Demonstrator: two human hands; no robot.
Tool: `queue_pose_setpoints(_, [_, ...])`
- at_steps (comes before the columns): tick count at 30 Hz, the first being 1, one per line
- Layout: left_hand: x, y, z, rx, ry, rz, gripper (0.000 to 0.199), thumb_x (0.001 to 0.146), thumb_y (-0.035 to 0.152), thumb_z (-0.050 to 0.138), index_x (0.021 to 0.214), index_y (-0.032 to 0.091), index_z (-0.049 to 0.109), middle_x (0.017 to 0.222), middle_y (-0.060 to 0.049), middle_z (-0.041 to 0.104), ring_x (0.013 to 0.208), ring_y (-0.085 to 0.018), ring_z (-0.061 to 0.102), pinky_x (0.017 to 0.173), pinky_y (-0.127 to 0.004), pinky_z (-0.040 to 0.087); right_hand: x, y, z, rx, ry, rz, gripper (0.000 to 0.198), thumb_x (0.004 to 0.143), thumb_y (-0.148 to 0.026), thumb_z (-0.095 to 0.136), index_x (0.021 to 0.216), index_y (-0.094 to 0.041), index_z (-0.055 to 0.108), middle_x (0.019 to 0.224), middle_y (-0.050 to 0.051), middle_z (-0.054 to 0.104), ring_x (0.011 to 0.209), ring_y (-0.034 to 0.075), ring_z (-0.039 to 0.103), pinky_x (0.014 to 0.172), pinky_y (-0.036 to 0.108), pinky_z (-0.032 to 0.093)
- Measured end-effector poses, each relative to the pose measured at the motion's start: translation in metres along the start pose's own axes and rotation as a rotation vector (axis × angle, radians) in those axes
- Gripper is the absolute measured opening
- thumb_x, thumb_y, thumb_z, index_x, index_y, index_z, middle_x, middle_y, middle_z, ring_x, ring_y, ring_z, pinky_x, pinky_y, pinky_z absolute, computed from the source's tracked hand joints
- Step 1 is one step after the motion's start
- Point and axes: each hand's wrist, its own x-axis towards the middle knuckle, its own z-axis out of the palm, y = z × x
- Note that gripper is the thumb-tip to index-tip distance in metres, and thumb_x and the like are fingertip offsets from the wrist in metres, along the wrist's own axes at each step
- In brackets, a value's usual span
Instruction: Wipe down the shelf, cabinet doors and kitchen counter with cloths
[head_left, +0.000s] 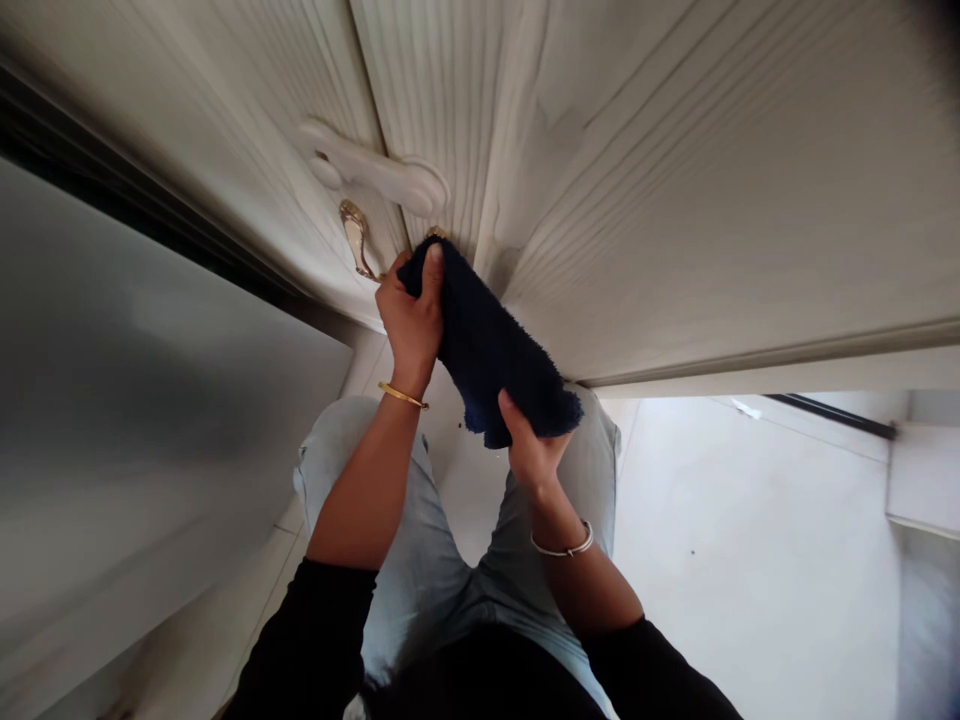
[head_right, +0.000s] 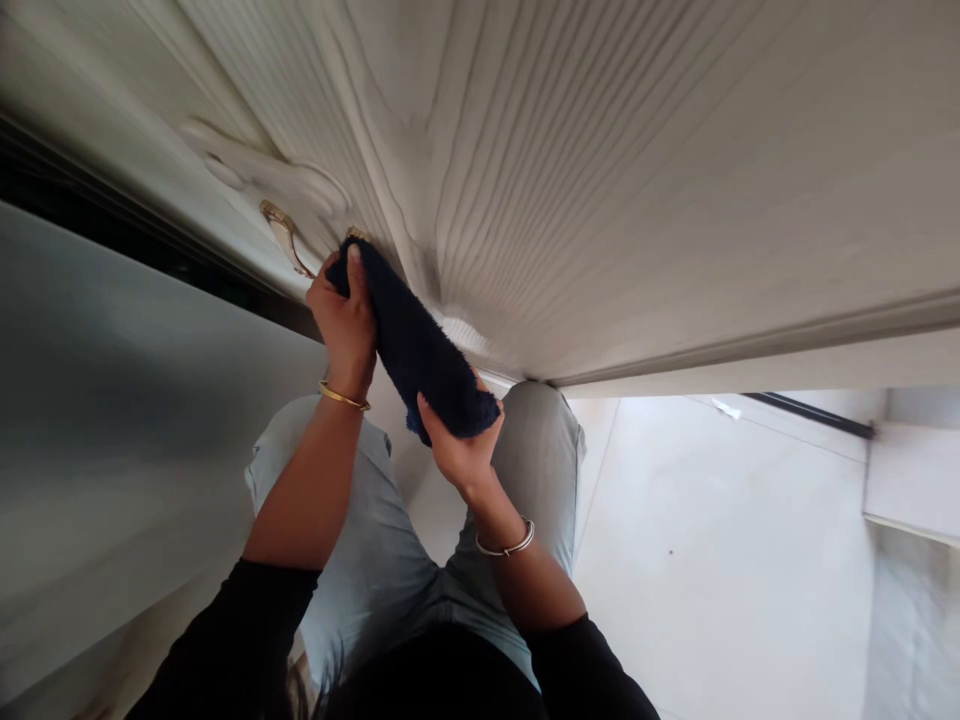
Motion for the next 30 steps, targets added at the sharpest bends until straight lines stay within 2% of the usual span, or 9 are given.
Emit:
queue_pose_setpoints(3, [0.000, 0.000, 0.001, 0.001, 0.016, 0.003, 0.058, 0.087, 0.077, 0.057, 0.067, 0.022, 0.050, 0.066, 0.000, 0.049, 0.094, -0.020, 0.061, 0.072, -0.032, 0.043, -0.003, 0.000, 0.003, -0.012, -0.007, 0.012, 0.037, 0.075, -0.050, 0.081, 0.097, -0.021, 0.078, 0.093, 0.006, 0.080, 0.087, 0.026, 0.077, 0.089, 0.046, 0.066])
queue_pose_setpoints(8, [-0.009, 0.000, 0.003, -0.017, 0.079, 0.032, 0.058, 0.088, 0.078, 0.054, 0.074, 0.022, 0.057, 0.069, 0.001, 0.051, 0.077, -0.017, 0.059, 0.067, -0.030, 0.045, -0.004, 0.004, 0.005, 0.013, 0.009, 0.038, 0.039, 0.074, -0.050, 0.081, 0.098, -0.020, 0.077, 0.089, 0.006, 0.079, 0.086, 0.027, 0.078, 0.087, 0.048, 0.066])
queue_pose_setpoints(11, [-0.012, -0.002, 0.002, -0.038, 0.077, 0.019, 0.057, 0.092, 0.075, 0.051, 0.081, 0.021, 0.062, 0.072, 0.000, 0.054, 0.077, -0.016, 0.059, 0.070, -0.027, 0.048, -0.004, 0.005, 0.005, 0.042, 0.006, 0.060, 0.040, 0.072, -0.049, 0.083, 0.096, -0.018, 0.077, 0.083, 0.005, 0.078, 0.084, 0.029, 0.078, 0.084, 0.048, 0.067])
queue_pose_setpoints(14, [-0.014, -0.005, -0.001, -0.054, 0.062, 0.016, 0.055, 0.091, 0.073, 0.055, 0.083, 0.020, 0.065, 0.073, 0.001, 0.055, 0.078, -0.015, 0.059, 0.071, -0.026, 0.049, -0.004, 0.004, 0.005, 0.063, -0.018, 0.070, 0.037, 0.073, -0.047, 0.083, 0.094, -0.017, 0.077, 0.082, 0.005, 0.078, 0.079, 0.026, 0.078, 0.080, 0.042, 0.067])
queue_pose_setpoints(18, [-0.015, -0.007, -0.005, -0.028, 0.059, 0.055, 0.053, 0.090, 0.071, 0.059, 0.083, 0.018, 0.066, 0.075, 0.001, 0.056, 0.076, -0.014, 0.058, 0.074, -0.026, 0.049, -0.002, -0.001, 0.007, 0.054, -0.030, 0.009, 0.030, 0.072, -0.043, 0.084, 0.089, -0.019, 0.076, 0.078, 0.002, 0.077, 0.070, 0.020, 0.075, 0.070, 0.031, 0.064])
queue_pose_setpoints(23, [-0.011, -0.011, -0.003, -0.020, 0.068, 0.062, 0.054, 0.089, 0.071, 0.060, 0.080, 0.018, 0.065, 0.072, 0.002, 0.054, 0.073, -0.013, 0.057, 0.071, -0.025, 0.048, -0.002, -0.005, 0.009, 0.032, -0.034, -0.045, 0.025, 0.073, -0.040, 0.084, 0.085, -0.020, 0.077, 0.074, 0.001, 0.076, 0.064, 0.020, 0.073, 0.063, 0.030, 0.063])
queue_pose_setpoints(30, [-0.006, -0.004, 0.010, -0.056, 0.141, 0.045, 0.059, 0.089, 0.074, 0.057, 0.069, 0.019, 0.055, 0.065, 0.002, 0.045, 0.071, -0.014, 0.056, 0.067, -0.026, 0.048, -0.005, 0.002, 0.009, -0.041, -0.019, -0.044, 0.034, 0.075, -0.046, 0.082, 0.095, -0.018, 0.079, 0.089, 0.006, 0.080, 0.082, 0.025, 0.078, 0.083, 0.041, 0.066])
